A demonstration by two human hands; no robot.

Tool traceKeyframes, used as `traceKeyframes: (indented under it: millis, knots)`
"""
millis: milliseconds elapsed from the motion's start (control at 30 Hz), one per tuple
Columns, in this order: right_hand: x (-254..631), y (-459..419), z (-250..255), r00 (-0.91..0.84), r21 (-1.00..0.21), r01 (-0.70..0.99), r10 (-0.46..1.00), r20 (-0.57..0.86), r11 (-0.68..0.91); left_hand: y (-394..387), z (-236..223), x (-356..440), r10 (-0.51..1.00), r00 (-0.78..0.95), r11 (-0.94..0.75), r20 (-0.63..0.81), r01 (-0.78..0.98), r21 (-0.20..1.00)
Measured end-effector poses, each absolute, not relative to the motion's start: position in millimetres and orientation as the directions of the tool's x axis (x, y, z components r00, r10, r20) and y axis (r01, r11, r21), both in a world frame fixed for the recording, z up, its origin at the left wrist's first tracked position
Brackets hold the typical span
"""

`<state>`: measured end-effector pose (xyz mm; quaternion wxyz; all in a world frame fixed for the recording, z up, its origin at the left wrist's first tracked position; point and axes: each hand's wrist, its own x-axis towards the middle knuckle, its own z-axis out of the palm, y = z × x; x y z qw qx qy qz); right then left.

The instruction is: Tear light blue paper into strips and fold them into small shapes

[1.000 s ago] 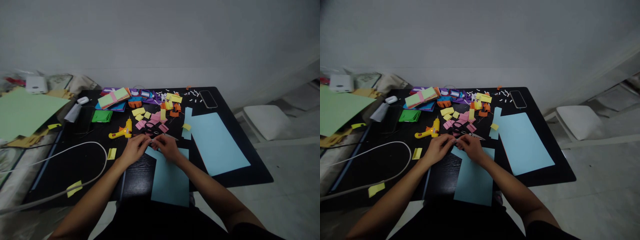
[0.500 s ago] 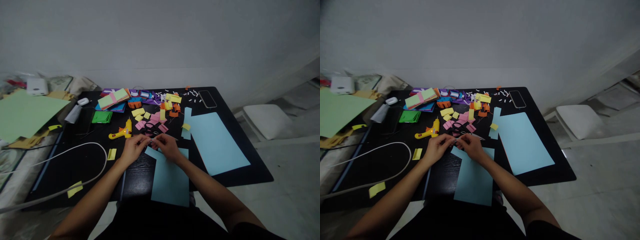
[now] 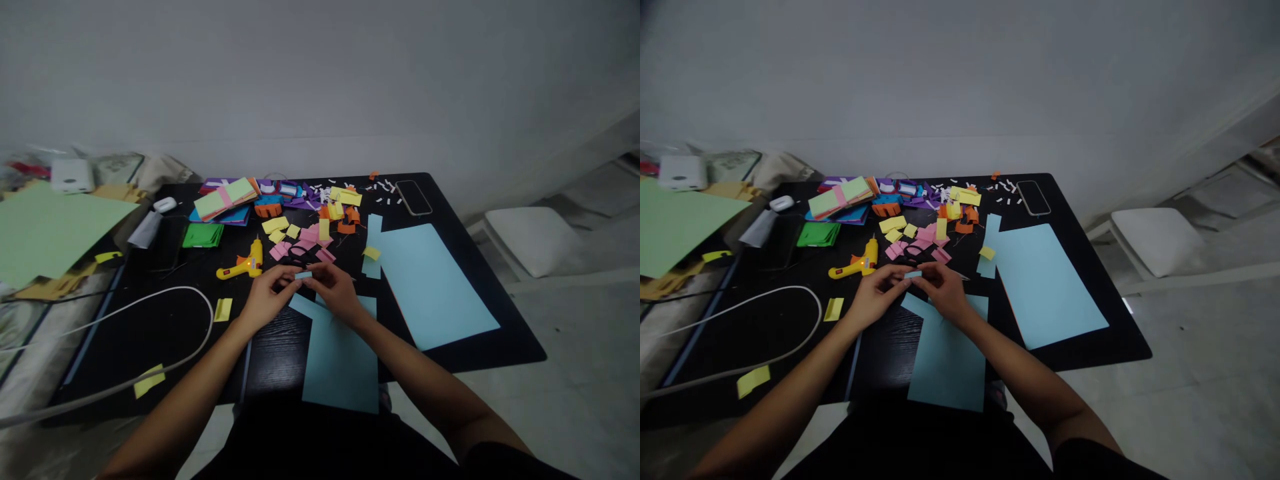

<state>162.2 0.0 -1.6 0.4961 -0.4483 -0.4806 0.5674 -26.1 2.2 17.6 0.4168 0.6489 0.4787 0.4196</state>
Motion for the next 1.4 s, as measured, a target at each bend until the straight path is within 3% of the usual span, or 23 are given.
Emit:
traceKeyframes:
  millis: [200,467,667,933,1200,1400]
  knots:
    - [163,0,3,-0.067,-0.982,-0.185,0.997,-0.028,-0.040,3,16,-27,0.966,0.223,-0.195,0.131,0.297,0.935]
    - [163,-2,6,-0.005,-0.993,-0.115,1.000,-0.023,-0.023,2,21,-25,0.967,0.171,-0.228,0.189,0.248,0.942]
    - [164,-3,10,-0.131,-0.999,0.040,0.991,0.004,0.009,1,24,-21,0.987,0.150,-0.064,0.048,0.101,0.993]
    - [164,-3,10,-0.145,-0.999,0.047,0.989,0.010,0.017,4,26,-21,0.963,0.228,0.153,-0.144,-0.023,0.988]
    - [165,0,9,-0.218,-0.999,0.051,0.976,0.005,0.016,4,23,-22,0.957,0.263,0.103,-0.121,0.082,0.991]
    - [163,-3,3,-0.151,-0.953,0.262,0.982,0.117,0.154,-1,23,-23,0.970,0.242,-0.113,0.028,0.344,0.932]
